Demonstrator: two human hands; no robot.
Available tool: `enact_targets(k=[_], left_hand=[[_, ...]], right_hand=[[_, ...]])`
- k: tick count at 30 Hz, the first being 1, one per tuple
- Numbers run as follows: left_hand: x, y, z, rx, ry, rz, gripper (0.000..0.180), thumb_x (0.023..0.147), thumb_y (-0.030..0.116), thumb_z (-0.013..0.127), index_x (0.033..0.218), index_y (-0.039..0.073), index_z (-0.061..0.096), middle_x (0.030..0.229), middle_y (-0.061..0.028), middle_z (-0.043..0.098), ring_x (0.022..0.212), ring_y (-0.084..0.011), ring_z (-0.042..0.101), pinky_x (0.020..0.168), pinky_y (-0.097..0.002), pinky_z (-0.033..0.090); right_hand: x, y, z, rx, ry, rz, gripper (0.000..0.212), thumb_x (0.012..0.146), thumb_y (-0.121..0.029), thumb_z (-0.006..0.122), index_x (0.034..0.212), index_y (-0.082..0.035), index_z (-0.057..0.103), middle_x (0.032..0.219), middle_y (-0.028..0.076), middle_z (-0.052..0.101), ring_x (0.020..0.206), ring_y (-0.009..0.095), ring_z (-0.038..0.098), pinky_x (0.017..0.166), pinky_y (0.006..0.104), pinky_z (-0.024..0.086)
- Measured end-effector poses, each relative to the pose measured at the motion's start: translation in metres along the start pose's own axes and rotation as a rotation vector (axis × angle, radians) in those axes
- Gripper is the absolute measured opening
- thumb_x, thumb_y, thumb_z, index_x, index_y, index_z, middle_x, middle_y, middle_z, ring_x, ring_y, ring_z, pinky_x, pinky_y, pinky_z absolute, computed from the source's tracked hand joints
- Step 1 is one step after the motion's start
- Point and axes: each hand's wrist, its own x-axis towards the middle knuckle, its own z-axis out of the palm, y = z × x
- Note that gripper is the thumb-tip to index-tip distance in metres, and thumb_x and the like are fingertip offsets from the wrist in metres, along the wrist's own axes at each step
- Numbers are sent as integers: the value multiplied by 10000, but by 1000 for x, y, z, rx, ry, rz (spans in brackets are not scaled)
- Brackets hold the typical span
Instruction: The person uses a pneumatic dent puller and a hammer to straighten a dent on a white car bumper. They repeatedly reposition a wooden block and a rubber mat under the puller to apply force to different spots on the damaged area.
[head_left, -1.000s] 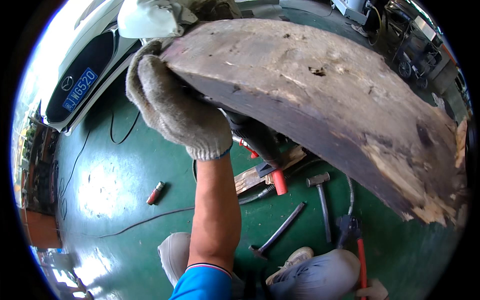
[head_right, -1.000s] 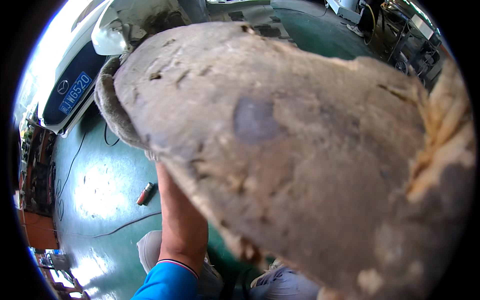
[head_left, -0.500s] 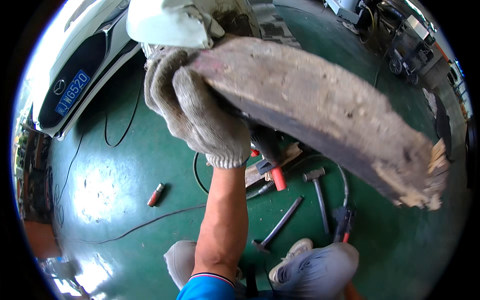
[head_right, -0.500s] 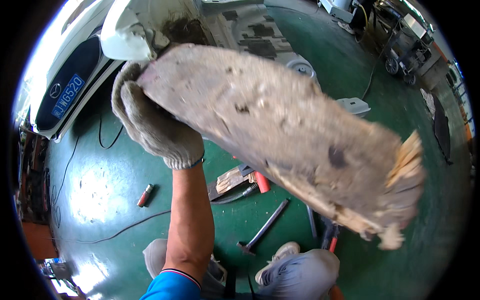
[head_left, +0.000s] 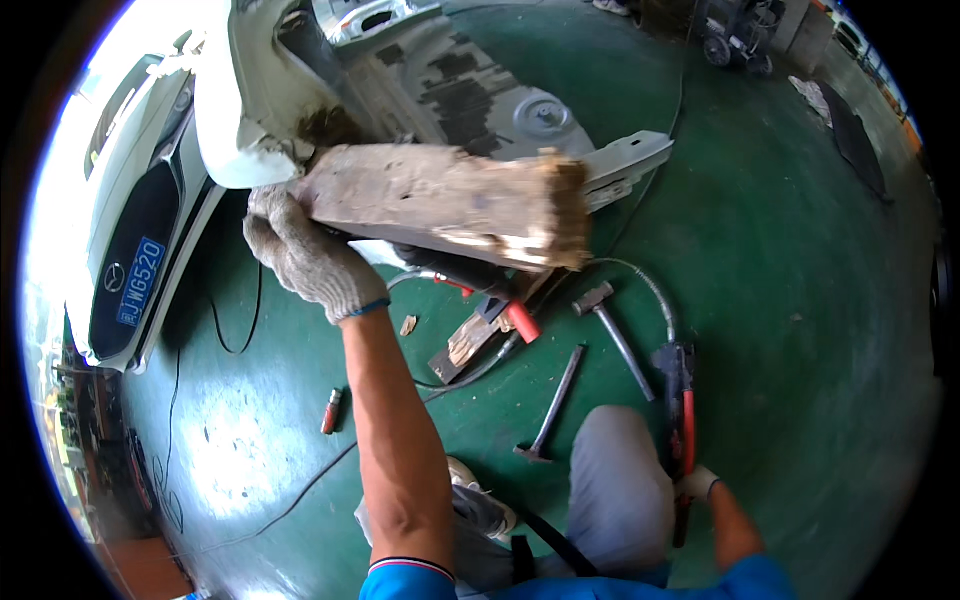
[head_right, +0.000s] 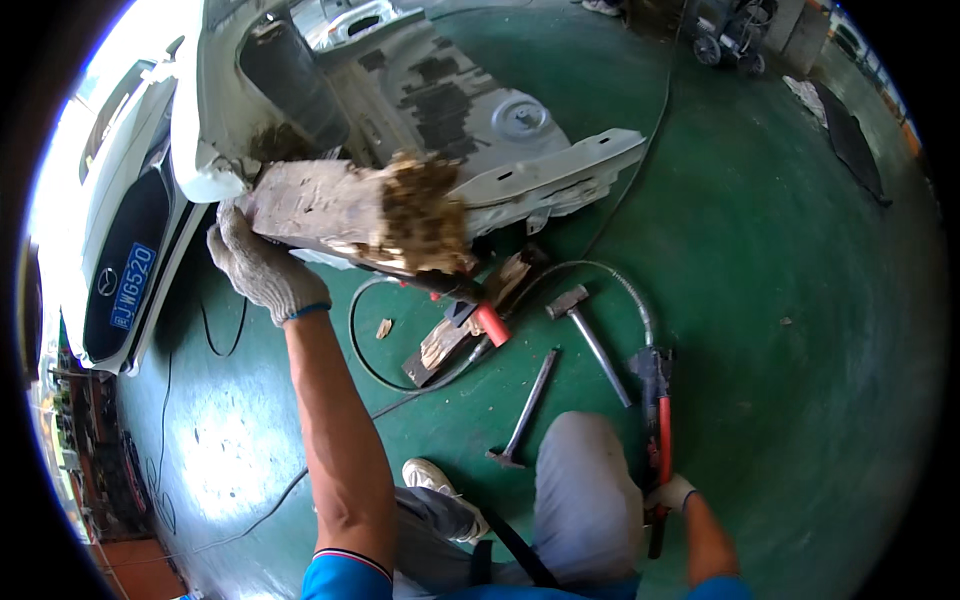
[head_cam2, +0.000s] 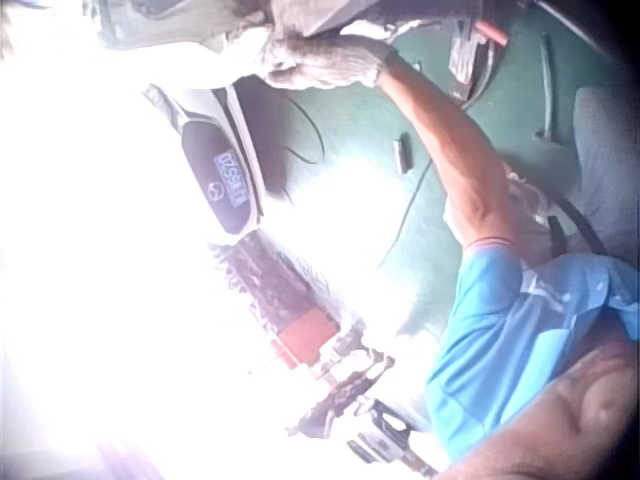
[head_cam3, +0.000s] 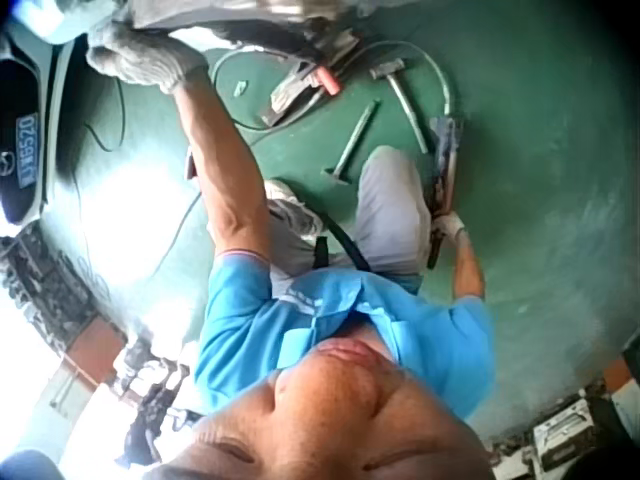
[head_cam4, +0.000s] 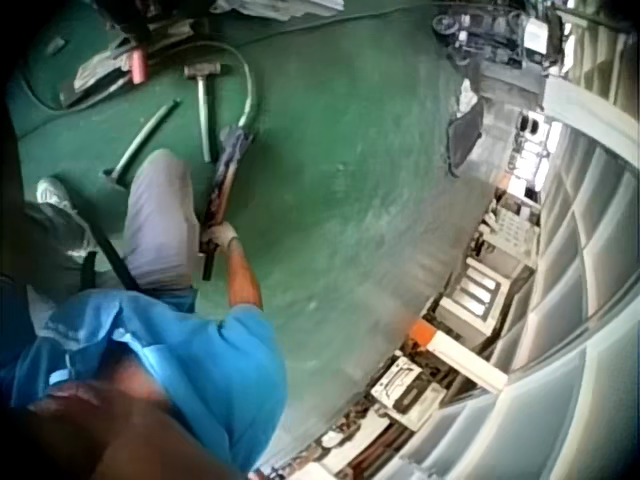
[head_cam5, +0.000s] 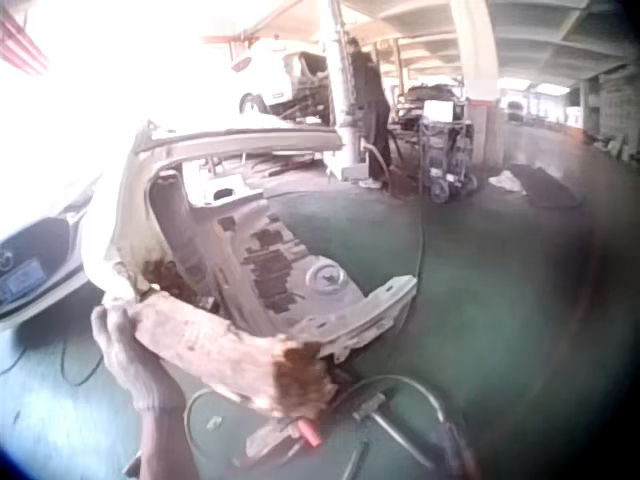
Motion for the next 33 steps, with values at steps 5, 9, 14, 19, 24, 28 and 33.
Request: enact_targets(k=[5, 9, 14, 19, 24, 28, 33], left_hand=[[-16, 18, 28, -139, -31, -322, 471, 1003, 446, 571, 1244, 43, 615, 1265, -115, 669, 1141, -252, 659, 972, -399, 517], [-3, 8, 18, -176, -65, -253, 433, 960, 366, 548, 1229, 42, 646, 1227, -107, 683, 1138, -251, 658, 996, -404, 497], [-1, 1, 15, -155, -48, -271, 444, 998, 391, 513, 1244, 46, 646, 1242, -105, 686, 1149, -258, 655, 1005, -409, 491], [-5, -5, 17, -279, -95, -250, 441, 1026, 389, 481, 1225, 34, 653, 1191, -102, 703, 1095, -259, 683, 980, -400, 525], [-1, -12, 20, -244, -101, -198, 438, 1014, 385, 487, 1212, 33, 658, 1170, -96, 701, 1085, -258, 687, 959, -404, 541], [1, -16, 19, -345, -106, -224, 375, 999, 331, 522, 1212, 50, 648, 1161, -91, 677, 1076, -224, 664, 958, -392, 541], [2, -9, 8, -460, -175, -390, 471, 1008, 365, 499, 1283, 1, 617, 1267, -153, 675, 1158, -311, 668, 1033, -453, 539]], right_hand=[[-43, 29, 33, 450, 142, -97, 268, 769, -117, 835, 984, -10, 716, 822, 121, 716, 691, 251, 704, 632, 381, 575], [-99, 18, 15, 524, -163, -63, 285, 768, -115, 832, 988, -7, 686, 789, 108, 682, 691, 254, 691, 652, 386, 585], [-242, -67, -72, 684, -189, -232, 551, 752, -93, 826, 1225, 27, 570, 865, 98, 677, 757, 247, 703, 694, 399, 599], [-210, -30, -56, 594, -211, -294, 570, 726, -51, 805, 1238, 18, 566, 913, 119, 685, 791, 234, 702, 753, 388, 589], [-74, 58, 25, 253, 85, -256, 553, 675, -57, 819, 1197, -5, 646, 950, 120, 717, 900, 288, 702, 814, 405, 565], [-65, 52, 28, 40, -61, -96, 526, 668, -65, 824, 1169, 0, 677, 1021, 145, 734, 933, 280, 707, 834, 398, 566], [-234, -63, -47, 588, 14, -242, 552, 705, -43, 814, 1196, 15, 570, 829, 95, 644, 702, 189, 667, 626, 344, 571]])
